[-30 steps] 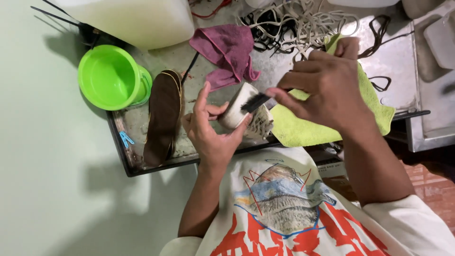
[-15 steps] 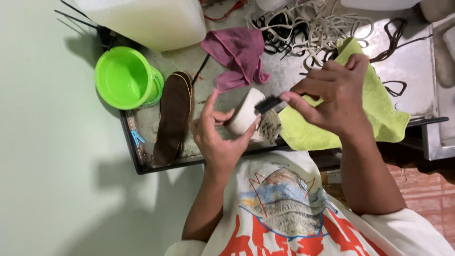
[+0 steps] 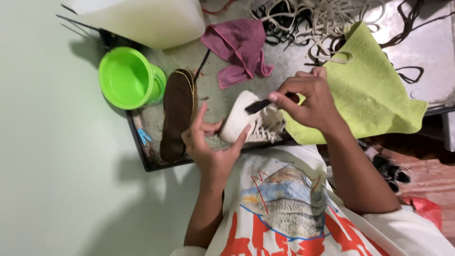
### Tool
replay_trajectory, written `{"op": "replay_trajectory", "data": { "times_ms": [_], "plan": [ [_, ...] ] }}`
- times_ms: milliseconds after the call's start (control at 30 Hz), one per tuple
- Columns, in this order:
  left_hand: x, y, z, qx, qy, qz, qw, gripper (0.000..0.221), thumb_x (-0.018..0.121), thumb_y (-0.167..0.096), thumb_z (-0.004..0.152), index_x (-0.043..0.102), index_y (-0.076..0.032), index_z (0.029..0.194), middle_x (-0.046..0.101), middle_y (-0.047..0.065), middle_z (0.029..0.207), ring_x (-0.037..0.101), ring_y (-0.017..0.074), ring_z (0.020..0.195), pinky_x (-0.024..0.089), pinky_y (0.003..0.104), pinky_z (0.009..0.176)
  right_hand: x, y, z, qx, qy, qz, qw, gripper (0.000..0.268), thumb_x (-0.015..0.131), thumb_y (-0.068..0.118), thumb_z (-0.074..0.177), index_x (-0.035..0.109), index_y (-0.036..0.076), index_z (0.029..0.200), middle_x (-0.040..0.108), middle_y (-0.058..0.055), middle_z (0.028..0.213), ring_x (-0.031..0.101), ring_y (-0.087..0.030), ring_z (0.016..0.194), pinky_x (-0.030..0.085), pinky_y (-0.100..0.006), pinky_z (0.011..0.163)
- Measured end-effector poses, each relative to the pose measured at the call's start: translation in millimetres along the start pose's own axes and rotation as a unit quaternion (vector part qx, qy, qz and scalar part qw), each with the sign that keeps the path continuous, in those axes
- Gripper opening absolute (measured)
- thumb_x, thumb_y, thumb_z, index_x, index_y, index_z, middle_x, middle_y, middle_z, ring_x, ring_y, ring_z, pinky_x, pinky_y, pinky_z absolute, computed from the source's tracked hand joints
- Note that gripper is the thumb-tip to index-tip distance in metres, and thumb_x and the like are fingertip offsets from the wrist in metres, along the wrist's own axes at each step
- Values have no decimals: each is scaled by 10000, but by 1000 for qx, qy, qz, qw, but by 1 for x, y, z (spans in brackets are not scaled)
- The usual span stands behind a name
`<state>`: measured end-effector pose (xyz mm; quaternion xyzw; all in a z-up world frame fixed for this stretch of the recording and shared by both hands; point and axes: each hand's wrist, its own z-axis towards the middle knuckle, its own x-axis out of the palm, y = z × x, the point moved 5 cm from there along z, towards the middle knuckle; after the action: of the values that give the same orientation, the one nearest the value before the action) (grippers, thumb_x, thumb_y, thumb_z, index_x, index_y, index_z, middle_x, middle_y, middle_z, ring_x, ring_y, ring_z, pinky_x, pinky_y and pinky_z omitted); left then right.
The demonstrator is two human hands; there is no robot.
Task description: Applying glue to the midsole of a white sneaker using a small brush.
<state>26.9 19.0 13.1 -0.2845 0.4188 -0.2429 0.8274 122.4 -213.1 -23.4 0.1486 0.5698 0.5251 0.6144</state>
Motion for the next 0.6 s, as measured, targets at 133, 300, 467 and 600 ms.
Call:
{"op": "replay_trajectory", "data": {
  "times_ms": [133, 300, 467, 600],
  "plan": [
    [-8, 17, -22, 3, -9, 2, 1000, 928, 1075, -343, 600, 685, -19, 1378, 762, -38, 849, 680, 154, 808, 443, 268, 899, 8, 39, 2, 41, 38, 105, 993, 291, 790, 328, 1011, 760, 190, 757, 601, 16, 561, 551, -203, 567, 307, -416, 848],
    [-38, 31, -45, -19, 10, -48, 999, 903, 1079, -328, 638, 664, 26, 1359, 732, 47, 936, 707, 207, 871, 545, 304, 911, 45, -5, -32, 168, 47, 225, 959, 227, 792, 220, 989, 794, 170, 767, 576, 0, 494, 505, -124, 518, 387, -297, 701],
    [-51, 47, -65, -18, 37, -79, 996, 933, 1057, -226, 675, 579, 140, 1388, 697, 132, 999, 706, 257, 946, 568, 365, 972, 66, 43, -44, 179, 69, 234, 953, 250, 802, 301, 980, 791, 204, 749, 525, 19, 503, 505, -160, 496, 342, -345, 775],
    [-59, 61, -73, -32, 29, -78, 996, 953, 1059, -207, 676, 559, 148, 1406, 687, 130, 1026, 703, 260, 994, 560, 398, 1010, 73, 1, -56, 258, 37, 270, 927, 216, 766, 169, 1023, 824, 98, 827, 577, -45, 477, 459, -136, 460, 367, -302, 610]
  ]
}}
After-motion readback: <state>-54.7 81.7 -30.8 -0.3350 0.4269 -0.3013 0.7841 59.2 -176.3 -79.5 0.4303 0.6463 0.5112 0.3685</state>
